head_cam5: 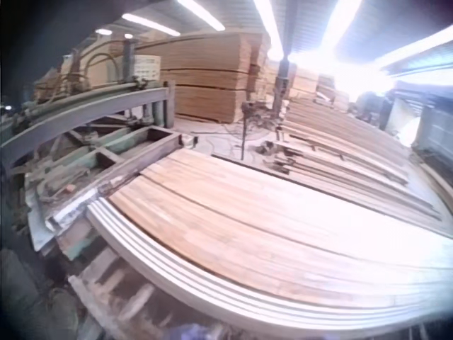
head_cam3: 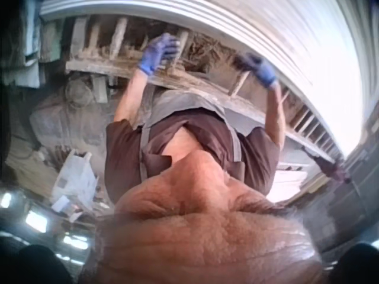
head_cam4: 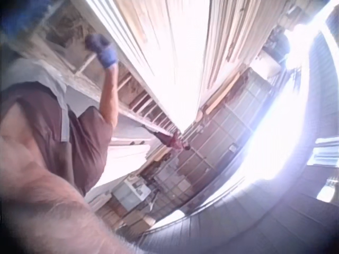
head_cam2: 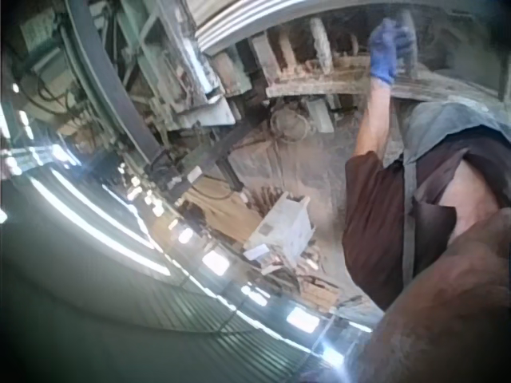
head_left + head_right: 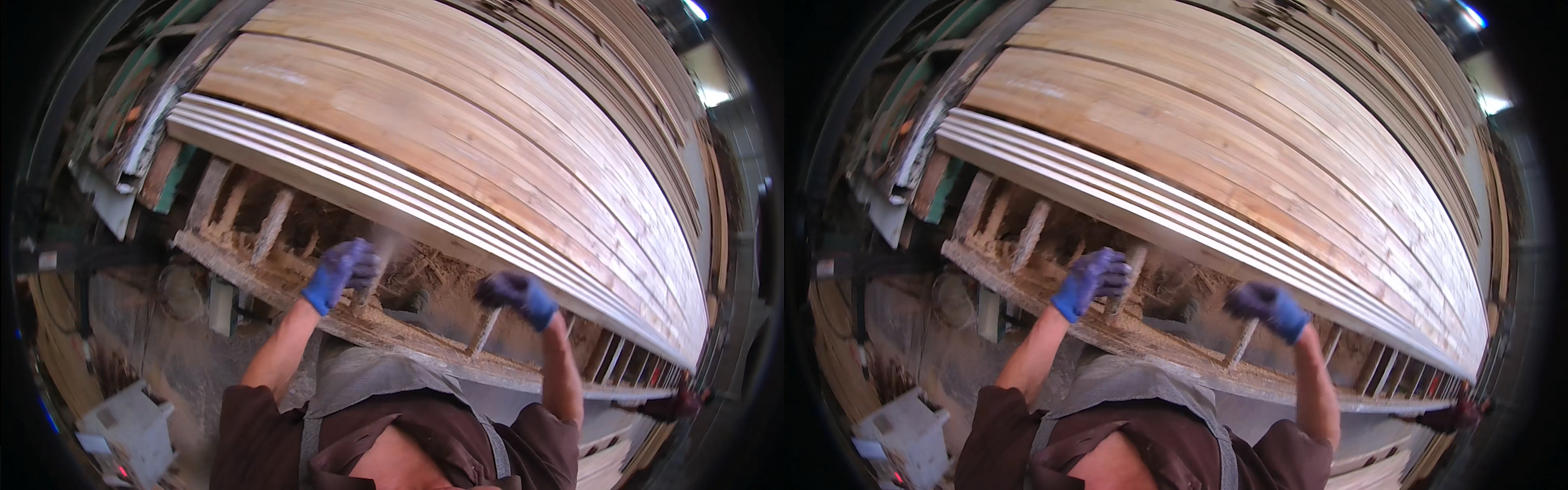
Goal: The person removes blue gloves and puts on pink gloves in a woodworking workshop. They then pick up long wooden planks from a stack and place them onto a metal rack, repeating this process several times.
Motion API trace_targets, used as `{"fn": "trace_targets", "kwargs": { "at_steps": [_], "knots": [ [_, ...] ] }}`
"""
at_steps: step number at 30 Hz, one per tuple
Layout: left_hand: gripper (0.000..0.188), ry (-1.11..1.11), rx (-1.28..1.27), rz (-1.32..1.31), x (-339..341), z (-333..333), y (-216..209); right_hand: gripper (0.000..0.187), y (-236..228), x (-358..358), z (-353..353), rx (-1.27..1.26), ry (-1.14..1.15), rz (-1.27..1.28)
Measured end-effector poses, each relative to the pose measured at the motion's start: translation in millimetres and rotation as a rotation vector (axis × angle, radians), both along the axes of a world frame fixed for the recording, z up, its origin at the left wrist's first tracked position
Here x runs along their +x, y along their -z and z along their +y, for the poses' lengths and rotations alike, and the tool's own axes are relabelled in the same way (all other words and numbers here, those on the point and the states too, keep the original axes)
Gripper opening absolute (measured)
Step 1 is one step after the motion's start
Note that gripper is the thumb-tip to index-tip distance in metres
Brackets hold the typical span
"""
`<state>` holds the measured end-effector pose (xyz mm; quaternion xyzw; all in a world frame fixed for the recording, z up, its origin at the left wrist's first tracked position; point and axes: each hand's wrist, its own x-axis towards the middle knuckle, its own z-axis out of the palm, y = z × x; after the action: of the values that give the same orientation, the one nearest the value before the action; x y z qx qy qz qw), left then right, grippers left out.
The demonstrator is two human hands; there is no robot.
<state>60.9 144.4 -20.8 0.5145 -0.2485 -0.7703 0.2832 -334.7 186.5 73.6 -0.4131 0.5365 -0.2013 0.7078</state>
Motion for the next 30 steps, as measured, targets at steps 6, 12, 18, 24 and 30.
{"fn": "trace_targets", "kwargs": {
  "at_steps": [6,12,18,24,30],
  "knots": [
    [0.097,-0.431,0.036,0.238,32,-66,67,0.074,106,28,80,0.207,0.541,-0.406],
    [0.099,-0.627,-0.079,0.58,-7,-112,85,0.073,194,40,26,0.061,1.201,-0.922],
    [0.091,-0.524,-0.087,0.563,-10,-124,73,0.078,195,43,13,-0.019,1.263,-1.101],
    [0.091,-0.475,-0.111,0.526,7,-85,40,0.075,162,62,54,0.048,1.29,-1.085],
    [0.076,-0.458,-0.003,0.41,47,-10,30,0.073,143,92,116,0.166,1.324,-0.983]
  ]
}}
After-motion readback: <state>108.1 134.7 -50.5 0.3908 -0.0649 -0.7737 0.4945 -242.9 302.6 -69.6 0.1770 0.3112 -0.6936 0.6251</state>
